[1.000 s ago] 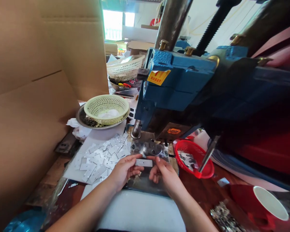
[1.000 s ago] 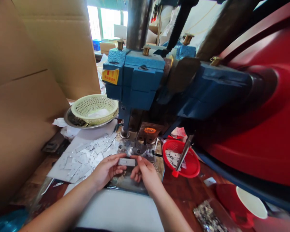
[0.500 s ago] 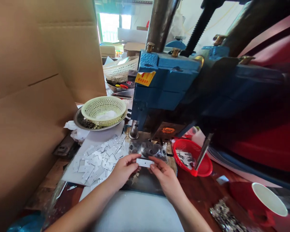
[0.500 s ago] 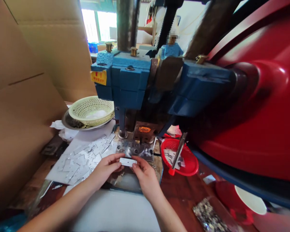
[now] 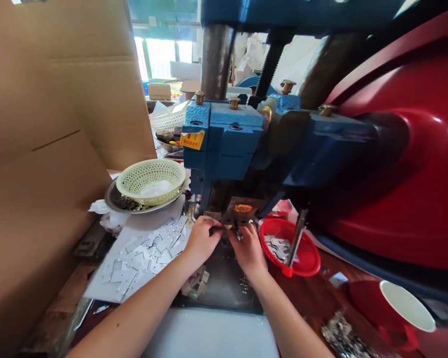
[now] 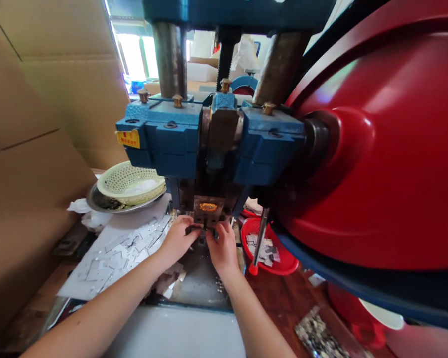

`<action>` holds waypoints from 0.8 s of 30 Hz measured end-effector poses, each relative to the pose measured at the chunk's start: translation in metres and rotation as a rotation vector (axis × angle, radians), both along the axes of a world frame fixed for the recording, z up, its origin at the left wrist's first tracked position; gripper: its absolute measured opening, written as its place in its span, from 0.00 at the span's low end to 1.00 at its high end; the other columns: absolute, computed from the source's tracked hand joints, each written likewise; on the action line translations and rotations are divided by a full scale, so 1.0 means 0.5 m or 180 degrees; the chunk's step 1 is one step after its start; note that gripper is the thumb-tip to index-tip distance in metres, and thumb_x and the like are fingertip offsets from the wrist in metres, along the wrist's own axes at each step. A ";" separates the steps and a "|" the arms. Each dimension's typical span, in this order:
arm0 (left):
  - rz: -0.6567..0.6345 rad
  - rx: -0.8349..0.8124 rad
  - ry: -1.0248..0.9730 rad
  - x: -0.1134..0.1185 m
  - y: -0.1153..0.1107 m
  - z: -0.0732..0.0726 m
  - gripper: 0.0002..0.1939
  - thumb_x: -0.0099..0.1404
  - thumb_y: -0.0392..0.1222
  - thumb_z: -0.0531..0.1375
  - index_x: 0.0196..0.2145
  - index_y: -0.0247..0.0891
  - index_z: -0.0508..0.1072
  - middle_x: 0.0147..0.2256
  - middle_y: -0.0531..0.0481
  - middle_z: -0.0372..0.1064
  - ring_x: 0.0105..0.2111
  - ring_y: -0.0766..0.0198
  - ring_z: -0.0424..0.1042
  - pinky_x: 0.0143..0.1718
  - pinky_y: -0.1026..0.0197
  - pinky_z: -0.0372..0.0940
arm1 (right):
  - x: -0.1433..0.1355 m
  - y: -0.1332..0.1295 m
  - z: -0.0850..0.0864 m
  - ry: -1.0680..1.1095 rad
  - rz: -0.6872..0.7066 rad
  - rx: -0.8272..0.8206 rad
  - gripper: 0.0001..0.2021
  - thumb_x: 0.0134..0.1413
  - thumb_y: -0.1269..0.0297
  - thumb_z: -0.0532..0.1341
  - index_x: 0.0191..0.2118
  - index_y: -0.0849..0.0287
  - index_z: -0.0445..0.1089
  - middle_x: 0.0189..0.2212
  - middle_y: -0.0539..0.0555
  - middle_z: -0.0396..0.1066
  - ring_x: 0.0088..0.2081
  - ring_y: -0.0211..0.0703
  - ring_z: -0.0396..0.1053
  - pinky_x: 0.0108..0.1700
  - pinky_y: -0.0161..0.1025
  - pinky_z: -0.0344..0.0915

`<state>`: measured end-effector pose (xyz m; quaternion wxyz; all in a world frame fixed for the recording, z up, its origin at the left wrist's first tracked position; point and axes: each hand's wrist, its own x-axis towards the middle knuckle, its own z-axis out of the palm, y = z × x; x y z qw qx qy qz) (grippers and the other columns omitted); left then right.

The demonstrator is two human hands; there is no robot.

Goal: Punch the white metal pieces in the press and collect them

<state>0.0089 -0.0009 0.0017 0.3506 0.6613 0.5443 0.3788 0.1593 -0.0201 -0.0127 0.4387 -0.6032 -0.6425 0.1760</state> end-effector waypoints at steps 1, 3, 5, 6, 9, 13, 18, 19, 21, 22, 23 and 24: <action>-0.0058 -0.0057 -0.0043 0.000 0.006 -0.007 0.10 0.56 0.35 0.60 0.37 0.37 0.76 0.43 0.45 0.70 0.46 0.54 0.67 0.53 0.53 0.58 | 0.000 0.004 -0.003 0.0013 -0.0001 -0.0003 0.08 0.51 0.61 0.57 0.35 0.57 0.71 0.37 0.57 0.67 0.41 0.49 0.66 0.45 0.46 0.63; -0.0230 -0.0184 -0.0116 -0.001 0.015 -0.016 0.14 0.56 0.35 0.58 0.41 0.37 0.75 0.44 0.45 0.71 0.47 0.54 0.67 0.53 0.53 0.58 | -0.001 0.009 -0.010 0.0055 0.0004 -0.0006 0.09 0.50 0.62 0.57 0.37 0.57 0.70 0.38 0.57 0.68 0.41 0.48 0.66 0.44 0.46 0.64; -0.0412 -0.0279 -0.0171 -0.003 0.021 -0.018 0.16 0.57 0.34 0.57 0.44 0.37 0.74 0.44 0.46 0.73 0.46 0.55 0.69 0.52 0.54 0.60 | -0.002 0.012 -0.016 0.0090 0.0021 -0.0002 0.10 0.50 0.63 0.56 0.38 0.57 0.70 0.38 0.57 0.68 0.42 0.48 0.66 0.44 0.45 0.64; -0.0500 -0.0312 -0.0195 -0.003 0.024 -0.017 0.17 0.57 0.33 0.56 0.45 0.38 0.74 0.44 0.47 0.73 0.46 0.56 0.70 0.51 0.55 0.61 | -0.003 0.013 -0.019 0.0104 0.0034 0.0002 0.10 0.50 0.63 0.55 0.37 0.57 0.70 0.39 0.57 0.68 0.42 0.49 0.66 0.45 0.45 0.64; -0.0674 -0.0332 -0.0222 0.000 0.031 -0.012 0.19 0.56 0.30 0.55 0.45 0.38 0.74 0.44 0.49 0.74 0.45 0.57 0.70 0.52 0.56 0.61 | -0.006 0.017 -0.022 0.0140 0.0073 0.0019 0.10 0.50 0.63 0.55 0.36 0.57 0.70 0.38 0.56 0.69 0.43 0.49 0.66 0.46 0.45 0.64; -0.0678 -0.0185 -0.0186 -0.003 0.033 0.000 0.18 0.56 0.30 0.56 0.44 0.39 0.74 0.45 0.49 0.73 0.47 0.57 0.69 0.53 0.56 0.59 | -0.006 0.012 -0.020 0.0200 0.0072 0.0045 0.10 0.52 0.61 0.54 0.36 0.58 0.69 0.37 0.56 0.69 0.42 0.48 0.67 0.46 0.45 0.64; -0.0288 0.0083 0.0133 -0.080 -0.006 0.029 0.15 0.60 0.38 0.57 0.45 0.39 0.73 0.47 0.46 0.69 0.48 0.56 0.66 0.52 0.55 0.58 | 0.022 -0.042 -0.009 0.0350 -0.0101 0.0015 0.13 0.56 0.56 0.54 0.42 0.57 0.67 0.41 0.58 0.68 0.41 0.46 0.67 0.41 0.42 0.66; -0.0377 0.0089 0.0377 -0.102 -0.021 0.033 0.13 0.61 0.39 0.56 0.43 0.40 0.73 0.43 0.47 0.71 0.45 0.57 0.68 0.49 0.56 0.60 | 0.032 -0.057 -0.007 0.0371 -0.0119 -0.0056 0.13 0.56 0.56 0.54 0.42 0.56 0.68 0.41 0.57 0.68 0.40 0.45 0.67 0.40 0.41 0.66; -0.0688 -0.0021 0.0859 -0.141 -0.054 0.037 0.09 0.62 0.40 0.55 0.38 0.42 0.75 0.38 0.50 0.72 0.40 0.58 0.69 0.45 0.57 0.61 | 0.053 -0.086 -0.005 0.0351 -0.0123 -0.0265 0.12 0.55 0.56 0.55 0.39 0.55 0.70 0.39 0.55 0.70 0.38 0.45 0.68 0.39 0.41 0.66; -0.0887 -0.0064 0.1103 -0.155 -0.070 0.037 0.09 0.63 0.40 0.55 0.38 0.43 0.75 0.38 0.50 0.71 0.40 0.58 0.68 0.45 0.57 0.61 | 0.063 -0.099 -0.006 0.0308 -0.0113 -0.0377 0.12 0.55 0.56 0.55 0.38 0.55 0.70 0.38 0.55 0.71 0.38 0.45 0.69 0.40 0.41 0.66; -0.1053 -0.0086 0.1314 -0.166 -0.085 0.035 0.08 0.63 0.40 0.56 0.37 0.43 0.75 0.37 0.50 0.71 0.40 0.58 0.68 0.44 0.57 0.61 | 0.071 -0.111 -0.007 0.0261 -0.0115 -0.0465 0.12 0.54 0.56 0.55 0.37 0.55 0.71 0.37 0.55 0.72 0.38 0.46 0.69 0.41 0.42 0.66; -0.1191 -0.0096 0.1499 -0.172 -0.099 0.032 0.08 0.63 0.41 0.56 0.37 0.43 0.75 0.37 0.50 0.70 0.41 0.57 0.67 0.44 0.56 0.60 | 0.078 -0.121 -0.010 0.0210 -0.0117 -0.0538 0.12 0.54 0.56 0.55 0.36 0.55 0.71 0.36 0.54 0.73 0.38 0.46 0.69 0.42 0.43 0.66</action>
